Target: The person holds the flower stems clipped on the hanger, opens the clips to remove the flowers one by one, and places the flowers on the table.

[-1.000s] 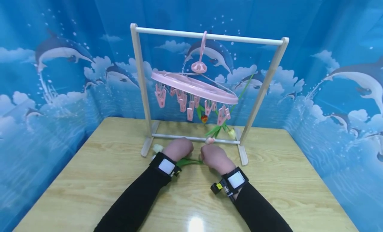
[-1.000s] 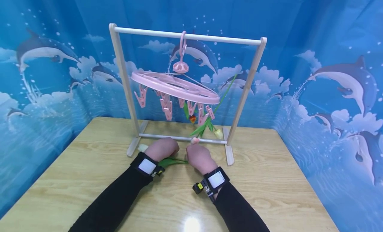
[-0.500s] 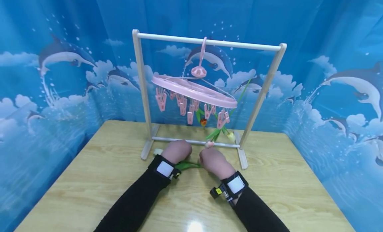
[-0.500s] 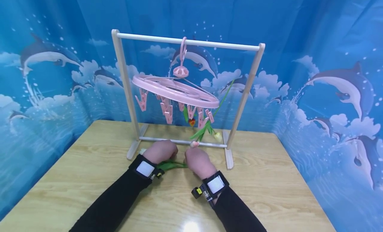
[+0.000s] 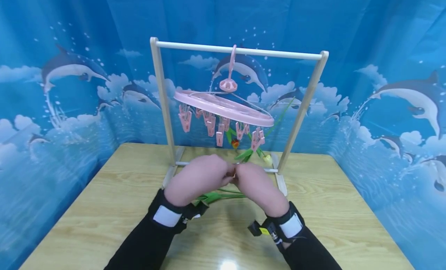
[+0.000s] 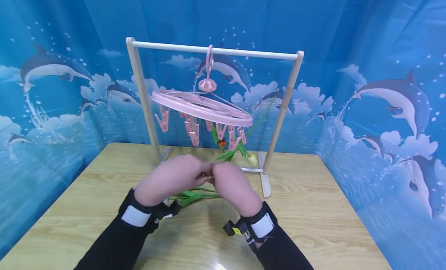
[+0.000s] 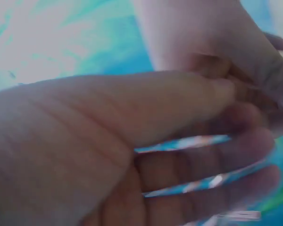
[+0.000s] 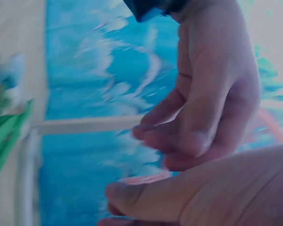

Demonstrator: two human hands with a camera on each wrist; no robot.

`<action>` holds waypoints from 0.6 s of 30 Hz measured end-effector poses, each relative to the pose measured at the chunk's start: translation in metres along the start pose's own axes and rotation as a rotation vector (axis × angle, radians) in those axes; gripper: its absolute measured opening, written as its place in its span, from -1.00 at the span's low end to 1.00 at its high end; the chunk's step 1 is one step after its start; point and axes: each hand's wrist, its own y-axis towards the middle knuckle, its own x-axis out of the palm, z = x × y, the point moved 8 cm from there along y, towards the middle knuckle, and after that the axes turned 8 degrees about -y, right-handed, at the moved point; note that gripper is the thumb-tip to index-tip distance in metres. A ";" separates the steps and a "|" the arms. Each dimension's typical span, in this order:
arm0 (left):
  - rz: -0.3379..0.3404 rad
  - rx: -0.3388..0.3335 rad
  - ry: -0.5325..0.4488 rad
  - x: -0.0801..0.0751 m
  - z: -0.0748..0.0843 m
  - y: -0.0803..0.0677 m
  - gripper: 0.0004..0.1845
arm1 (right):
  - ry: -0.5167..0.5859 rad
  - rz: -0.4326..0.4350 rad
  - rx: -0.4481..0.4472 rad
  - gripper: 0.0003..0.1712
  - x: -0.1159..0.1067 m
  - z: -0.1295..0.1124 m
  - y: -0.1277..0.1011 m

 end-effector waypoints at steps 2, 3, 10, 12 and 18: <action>0.148 0.084 -0.017 -0.026 0.015 -0.013 -0.88 | 0.013 0.055 -0.008 -0.96 -0.020 -0.004 -0.007; 0.246 0.137 -0.026 -0.040 0.022 -0.019 -0.91 | 0.018 0.090 -0.017 -0.95 -0.029 -0.006 -0.011; 0.965 0.401 -0.016 -0.101 0.033 -0.059 -0.86 | 0.025 0.259 -0.053 -0.90 -0.073 -0.021 -0.031; 1.059 0.404 0.001 -0.104 0.030 -0.062 -0.80 | 0.041 0.252 -0.043 -0.90 -0.076 -0.024 -0.034; 1.020 0.272 0.080 -0.096 0.010 -0.049 -0.43 | 0.067 0.235 -0.049 -0.92 -0.070 -0.028 -0.035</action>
